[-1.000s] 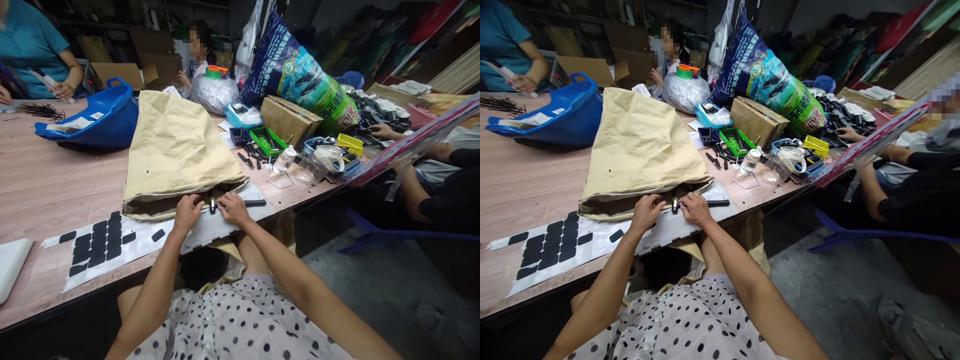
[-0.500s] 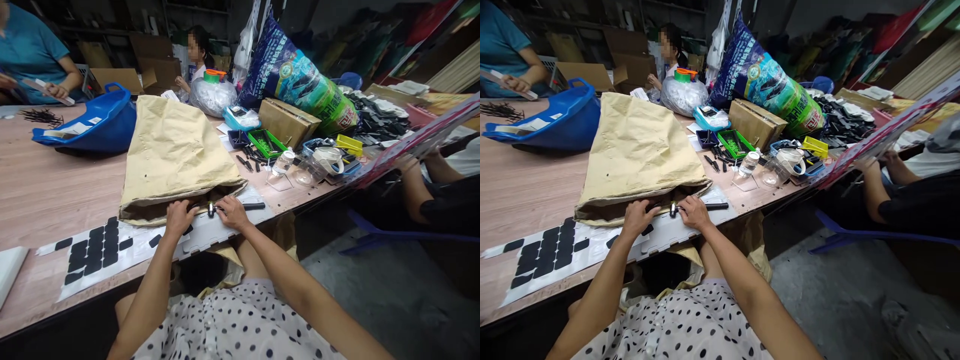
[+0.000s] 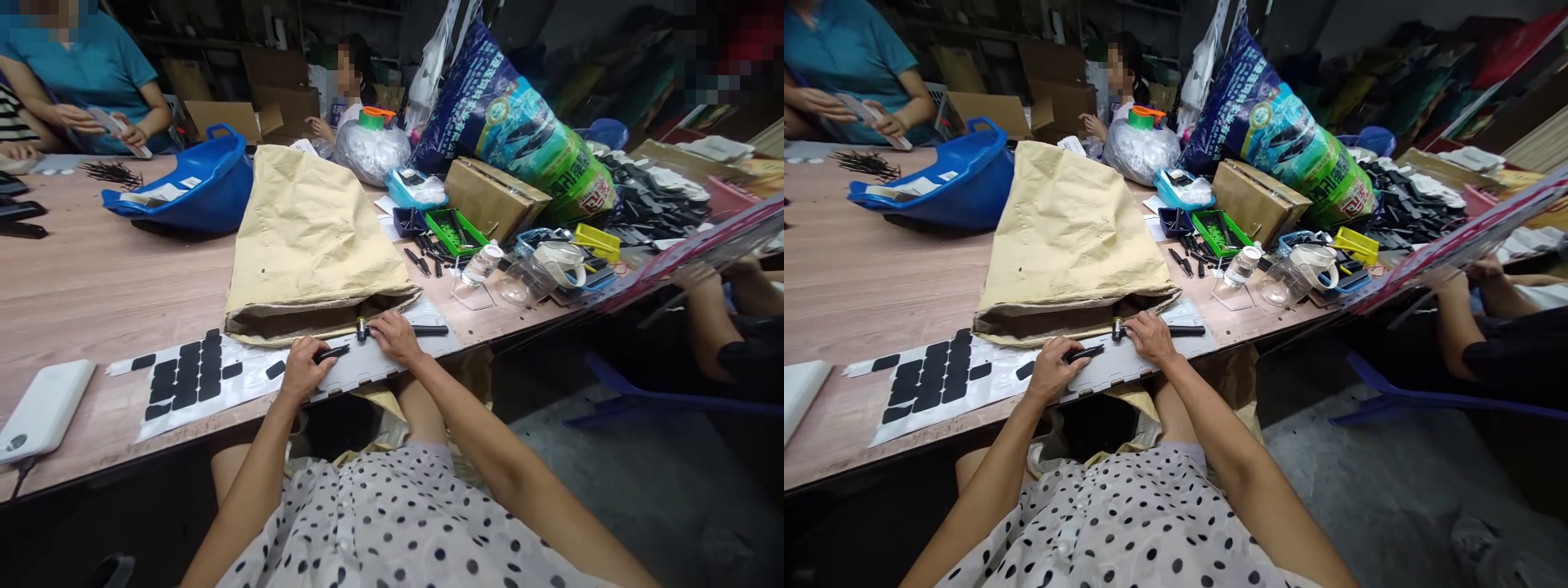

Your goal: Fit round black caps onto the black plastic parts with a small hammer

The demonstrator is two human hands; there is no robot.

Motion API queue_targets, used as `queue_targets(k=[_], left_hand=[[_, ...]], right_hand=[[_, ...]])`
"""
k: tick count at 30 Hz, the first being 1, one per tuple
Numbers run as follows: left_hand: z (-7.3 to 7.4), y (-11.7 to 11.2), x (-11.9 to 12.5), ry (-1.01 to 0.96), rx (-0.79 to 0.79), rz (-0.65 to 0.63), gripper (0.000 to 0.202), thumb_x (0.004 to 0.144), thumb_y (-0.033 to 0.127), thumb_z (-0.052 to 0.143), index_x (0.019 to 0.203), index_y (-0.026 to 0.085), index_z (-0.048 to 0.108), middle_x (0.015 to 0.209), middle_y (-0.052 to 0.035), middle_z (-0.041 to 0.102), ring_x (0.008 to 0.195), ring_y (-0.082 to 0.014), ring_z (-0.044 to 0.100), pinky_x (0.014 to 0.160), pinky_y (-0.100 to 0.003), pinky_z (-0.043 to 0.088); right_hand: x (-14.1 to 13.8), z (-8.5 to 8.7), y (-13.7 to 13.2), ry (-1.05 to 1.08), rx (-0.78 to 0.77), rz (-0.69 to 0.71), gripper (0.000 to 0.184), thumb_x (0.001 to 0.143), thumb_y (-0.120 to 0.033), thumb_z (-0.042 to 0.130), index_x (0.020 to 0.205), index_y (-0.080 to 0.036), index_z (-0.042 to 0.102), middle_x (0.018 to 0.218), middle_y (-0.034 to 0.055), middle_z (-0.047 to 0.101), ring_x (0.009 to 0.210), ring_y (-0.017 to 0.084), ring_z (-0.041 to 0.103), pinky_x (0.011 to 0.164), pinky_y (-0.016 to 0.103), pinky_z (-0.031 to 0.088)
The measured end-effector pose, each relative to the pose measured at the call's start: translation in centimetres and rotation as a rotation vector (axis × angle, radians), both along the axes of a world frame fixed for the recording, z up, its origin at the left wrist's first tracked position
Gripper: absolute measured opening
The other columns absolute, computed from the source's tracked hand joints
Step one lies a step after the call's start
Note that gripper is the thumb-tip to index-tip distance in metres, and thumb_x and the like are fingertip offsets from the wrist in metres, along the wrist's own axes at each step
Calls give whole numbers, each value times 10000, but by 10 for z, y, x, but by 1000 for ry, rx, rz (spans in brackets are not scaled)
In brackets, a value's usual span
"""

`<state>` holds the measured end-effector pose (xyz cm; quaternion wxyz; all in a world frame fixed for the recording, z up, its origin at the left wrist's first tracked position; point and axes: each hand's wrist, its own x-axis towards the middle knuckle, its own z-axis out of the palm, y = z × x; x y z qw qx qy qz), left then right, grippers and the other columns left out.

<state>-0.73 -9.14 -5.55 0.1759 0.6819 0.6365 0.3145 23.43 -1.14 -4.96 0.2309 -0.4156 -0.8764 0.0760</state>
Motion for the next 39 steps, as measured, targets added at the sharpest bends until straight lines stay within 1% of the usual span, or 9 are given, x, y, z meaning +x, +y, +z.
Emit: queue_targets(k=[7,11,15,18,21,26,31,35,39], left_hand=[[-5,4,4,-11,-36,31,117,781,284,736,897,266,730,865,-21,652,900,-247,556,855,-377,458],[-6,6,8,-9,-45,59,106,771,276,749,874,261,727,861,-17,645,894,-242,555,846,-367,456],[-5,6,10,-9,-53,77,90,756,261,757,837,253,719,857,-20,647,886,-241,557,835,-362,458],[-5,6,11,-28,-48,88,75,748,257,759,808,255,714,847,-17,650,878,-238,557,828,-358,461],[-6,7,12,-42,-46,91,73,747,256,760,809,258,722,850,-14,659,881,-234,564,834,-359,466],[-8,7,11,-50,-27,90,115,743,253,764,855,265,742,873,-16,672,916,-242,574,864,-376,470],[-7,8,11,-41,-31,95,110,740,241,763,845,259,737,860,-18,665,917,-246,574,859,-376,467],[-4,7,11,-28,-36,82,112,741,239,750,848,253,723,857,-21,659,913,-250,568,857,-378,465],[-1,5,9,-15,-19,59,130,711,268,762,823,254,699,850,-20,651,893,-255,560,846,-382,464]], right_hand=[[-25,16,-29,133,-27,44,290,1038,-284,454,1204,-251,690,994,68,648,969,198,608,877,282,499],[-42,22,-43,126,-56,88,288,1036,-290,467,1205,-250,697,929,53,655,910,181,628,837,257,515],[-51,24,-48,99,-25,66,283,1031,-278,471,1199,-248,697,942,62,667,926,188,627,844,270,515],[-54,24,-48,28,-44,61,238,1014,-270,507,1122,-273,719,924,52,668,901,187,623,798,263,511],[-53,26,-46,-4,-54,38,226,1015,-278,510,1078,-273,727,917,51,666,896,185,625,778,258,506],[-45,28,-44,39,-34,-31,257,1026,-284,487,1151,-271,711,941,59,657,933,190,626,825,267,503],[-38,25,-42,-11,-78,-36,230,1013,-286,513,1102,-285,725,918,49,656,891,191,626,752,269,496],[-28,24,-29,43,-33,-95,250,1024,-290,492,1139,-275,713,967,55,667,927,193,626,788,276,493],[-13,18,-9,23,11,-71,233,1014,-278,513,1127,-270,717,964,59,661,948,208,599,823,298,480]])
